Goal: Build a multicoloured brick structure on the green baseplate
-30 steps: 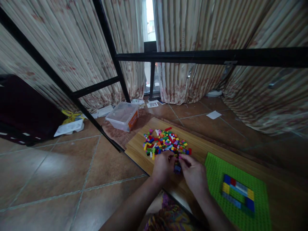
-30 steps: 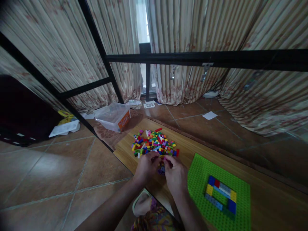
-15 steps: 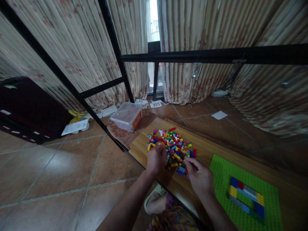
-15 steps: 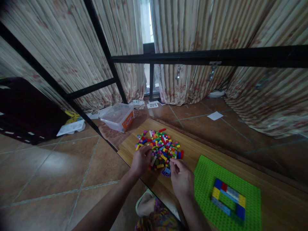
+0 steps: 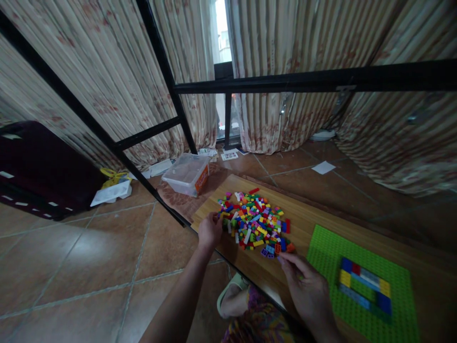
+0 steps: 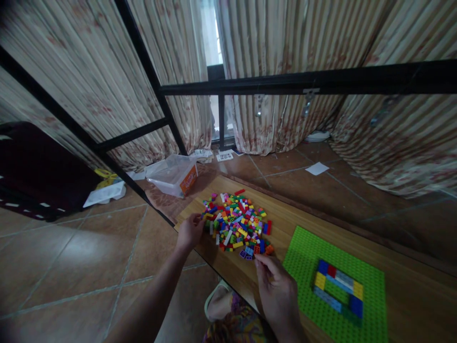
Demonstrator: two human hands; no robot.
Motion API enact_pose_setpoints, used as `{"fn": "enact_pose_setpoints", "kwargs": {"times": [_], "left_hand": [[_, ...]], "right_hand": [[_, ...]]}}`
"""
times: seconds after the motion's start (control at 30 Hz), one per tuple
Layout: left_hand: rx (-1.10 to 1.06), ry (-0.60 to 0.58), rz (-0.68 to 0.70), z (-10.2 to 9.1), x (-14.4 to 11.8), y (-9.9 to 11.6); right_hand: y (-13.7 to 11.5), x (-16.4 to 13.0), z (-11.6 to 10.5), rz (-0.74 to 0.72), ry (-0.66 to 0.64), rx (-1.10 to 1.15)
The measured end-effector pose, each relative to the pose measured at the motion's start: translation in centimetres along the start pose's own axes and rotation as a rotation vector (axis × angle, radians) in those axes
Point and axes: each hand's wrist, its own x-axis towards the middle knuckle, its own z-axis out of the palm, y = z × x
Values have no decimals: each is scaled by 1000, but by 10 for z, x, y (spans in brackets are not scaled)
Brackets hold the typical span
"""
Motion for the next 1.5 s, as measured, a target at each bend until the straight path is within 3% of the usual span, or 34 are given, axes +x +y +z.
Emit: {"fn": "enact_pose_setpoints", "kwargs": {"times": [0.2, 0.33, 0.43, 0.5, 0.6, 0.7, 0.8, 0.9, 1.0, 1.2, 1.37, 1.5], "left_hand": [[47, -7, 33, 4, -3, 0], [70, 54, 48, 6, -6, 3], [-109, 88, 11, 0, -5, 3], [-338, 84, -41, -9, -7, 5], [-805, -64, -148, -25, -24, 14], [-1215, -468, -330, -32, -61, 28], [-1392, -815, -549, -29, -103, 40], [-1433, -1004, -638, -21, -130, 45], [-1399, -1055, -616, -13, -138, 47], [-1196, -977, -321, -8, -141, 42], [-1187, -1026, -410, -6, -145, 31], [-1200, -1045, -458, -4, -144, 21]], "right_hand": [[0, -4, -2, 12, -7, -12], [4, -10, 1, 7, 2, 10], [5, -13, 1, 26, -3, 17], [3, -14, 0, 48, -19, 33], [-7, -14, 0, 95, -41, 99], [-29, -15, 3, 154, -50, 231], [-53, -16, 3, 161, -97, 350], [-67, -17, -1, 134, -169, 429], [-66, -20, -7, 73, -150, 382], [-58, -27, -14, -36, -206, 186], [-56, -31, -13, -66, -315, 90], [-49, -33, -9, 5, -392, 162]]}}
